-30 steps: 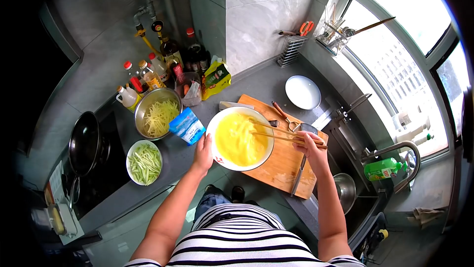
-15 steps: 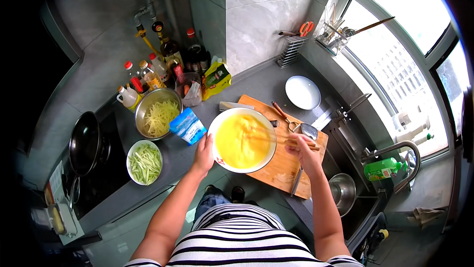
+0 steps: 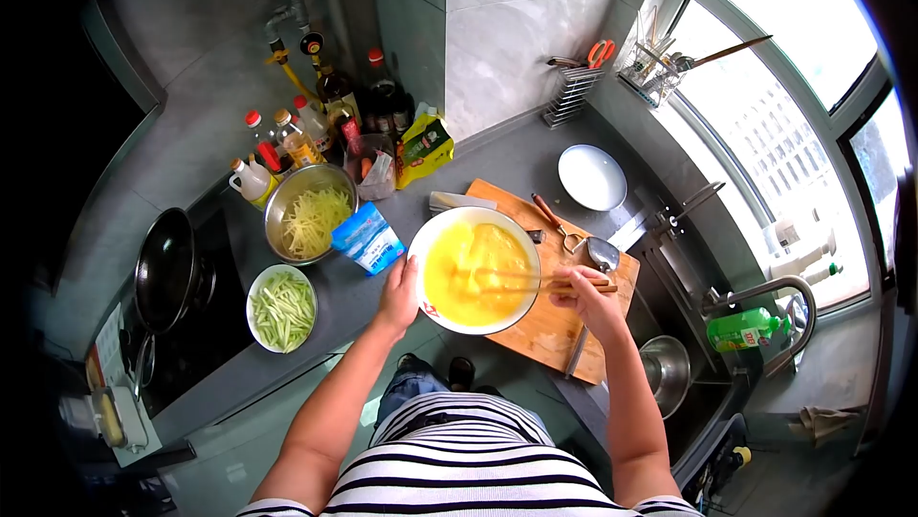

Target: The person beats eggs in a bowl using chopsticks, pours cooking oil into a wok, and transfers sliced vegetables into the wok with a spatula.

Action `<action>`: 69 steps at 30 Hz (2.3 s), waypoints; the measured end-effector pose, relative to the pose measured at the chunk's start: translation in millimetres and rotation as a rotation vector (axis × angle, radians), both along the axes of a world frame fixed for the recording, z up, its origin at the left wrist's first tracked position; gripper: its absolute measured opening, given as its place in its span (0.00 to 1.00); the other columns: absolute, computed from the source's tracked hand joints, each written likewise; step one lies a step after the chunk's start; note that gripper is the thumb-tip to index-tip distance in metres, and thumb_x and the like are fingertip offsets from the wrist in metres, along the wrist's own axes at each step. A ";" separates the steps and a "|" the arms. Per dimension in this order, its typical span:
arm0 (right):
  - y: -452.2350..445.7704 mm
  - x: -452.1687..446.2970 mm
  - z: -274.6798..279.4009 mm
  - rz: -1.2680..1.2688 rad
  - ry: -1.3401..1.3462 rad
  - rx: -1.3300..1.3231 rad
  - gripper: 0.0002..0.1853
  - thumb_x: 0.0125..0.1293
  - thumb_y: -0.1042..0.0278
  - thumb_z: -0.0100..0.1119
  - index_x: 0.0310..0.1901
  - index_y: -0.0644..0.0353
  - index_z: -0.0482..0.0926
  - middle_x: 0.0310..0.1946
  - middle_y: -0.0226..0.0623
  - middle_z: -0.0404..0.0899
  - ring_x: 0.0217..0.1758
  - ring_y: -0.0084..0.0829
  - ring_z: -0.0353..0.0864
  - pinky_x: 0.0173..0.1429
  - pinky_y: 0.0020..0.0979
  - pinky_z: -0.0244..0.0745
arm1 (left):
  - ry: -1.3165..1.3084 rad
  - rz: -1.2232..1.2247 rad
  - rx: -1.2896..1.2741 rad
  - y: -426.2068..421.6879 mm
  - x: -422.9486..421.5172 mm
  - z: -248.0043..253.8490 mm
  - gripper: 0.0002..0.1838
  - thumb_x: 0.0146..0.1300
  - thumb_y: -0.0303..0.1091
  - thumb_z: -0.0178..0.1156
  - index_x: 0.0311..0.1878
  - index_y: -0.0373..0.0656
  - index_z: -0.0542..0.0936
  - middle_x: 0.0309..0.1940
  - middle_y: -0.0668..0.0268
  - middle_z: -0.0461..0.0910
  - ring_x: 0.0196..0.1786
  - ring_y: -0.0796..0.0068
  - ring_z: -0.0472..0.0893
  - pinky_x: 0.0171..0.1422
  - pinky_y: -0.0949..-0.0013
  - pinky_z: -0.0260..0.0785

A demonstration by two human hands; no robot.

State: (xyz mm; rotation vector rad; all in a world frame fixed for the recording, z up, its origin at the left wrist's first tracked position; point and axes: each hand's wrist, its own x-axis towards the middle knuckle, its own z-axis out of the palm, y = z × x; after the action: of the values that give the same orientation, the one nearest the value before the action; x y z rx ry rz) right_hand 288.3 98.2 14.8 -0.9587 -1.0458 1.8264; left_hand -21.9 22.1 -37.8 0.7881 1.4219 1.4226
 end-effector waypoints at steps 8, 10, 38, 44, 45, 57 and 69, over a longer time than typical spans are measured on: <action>-1.7 10.7 0.0 0.004 -0.044 0.004 0.13 0.71 0.64 0.50 0.46 0.65 0.77 0.42 0.38 0.80 0.43 0.29 0.81 0.48 0.32 0.80 | -0.032 0.002 0.016 -0.1 -0.7 1.2 0.22 0.75 0.43 0.42 0.58 0.35 0.71 0.51 0.60 0.77 0.53 0.72 0.75 0.59 0.70 0.65; -3.3 5.9 4.7 -0.173 -0.018 0.050 0.13 0.71 0.64 0.50 0.47 0.65 0.77 0.43 0.38 0.79 0.43 0.29 0.81 0.47 0.32 0.81 | -0.008 -0.012 0.009 -1.3 -3.2 -1.1 0.22 0.75 0.44 0.42 0.59 0.35 0.71 0.51 0.60 0.77 0.54 0.72 0.75 0.60 0.70 0.64; 9.0 -7.4 29.4 0.058 -0.250 0.116 0.13 0.69 0.64 0.53 0.44 0.66 0.80 0.37 0.39 0.82 0.39 0.31 0.84 0.44 0.31 0.83 | -0.118 0.011 0.000 2.2 -3.8 -5.3 0.22 0.75 0.43 0.42 0.58 0.34 0.70 0.51 0.61 0.76 0.53 0.74 0.74 0.59 0.71 0.65; 6.6 -30.7 30.8 -0.002 -0.207 0.205 0.13 0.70 0.64 0.52 0.43 0.65 0.80 0.38 0.37 0.82 0.40 0.29 0.83 0.44 0.30 0.82 | -0.120 -0.013 0.011 5.2 -5.5 -1.6 0.22 0.75 0.43 0.42 0.59 0.34 0.70 0.52 0.60 0.76 0.54 0.73 0.74 0.60 0.71 0.64; 4.0 -38.4 29.3 0.078 -0.158 0.206 0.13 0.70 0.64 0.52 0.43 0.65 0.80 0.38 0.37 0.82 0.40 0.29 0.83 0.45 0.31 0.82 | -0.108 -0.002 0.002 4.8 -6.6 -1.9 0.22 0.75 0.43 0.42 0.59 0.34 0.70 0.52 0.60 0.76 0.54 0.73 0.74 0.60 0.71 0.64; 15.9 7.8 34.0 0.073 -0.216 0.089 0.13 0.70 0.65 0.51 0.43 0.66 0.80 0.40 0.41 0.82 0.40 0.30 0.84 0.46 0.32 0.83 | -0.036 0.054 0.013 5.8 -3.3 3.0 0.22 0.74 0.44 0.43 0.59 0.34 0.70 0.52 0.60 0.76 0.54 0.73 0.74 0.59 0.71 0.65; 23.2 -1.3 22.1 -0.127 -0.193 0.161 0.11 0.70 0.66 0.52 0.44 0.65 0.80 0.39 0.38 0.82 0.40 0.28 0.83 0.47 0.30 0.82 | -0.115 0.033 0.006 8.0 -0.2 7.8 0.22 0.74 0.43 0.42 0.58 0.33 0.70 0.52 0.59 0.76 0.53 0.72 0.74 0.60 0.70 0.64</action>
State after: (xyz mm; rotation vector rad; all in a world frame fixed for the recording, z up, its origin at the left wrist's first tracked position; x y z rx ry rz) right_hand 287.0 121.3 36.9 -1.0923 -1.2014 1.5448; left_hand -22.2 30.1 -29.9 0.6780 1.3484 1.4737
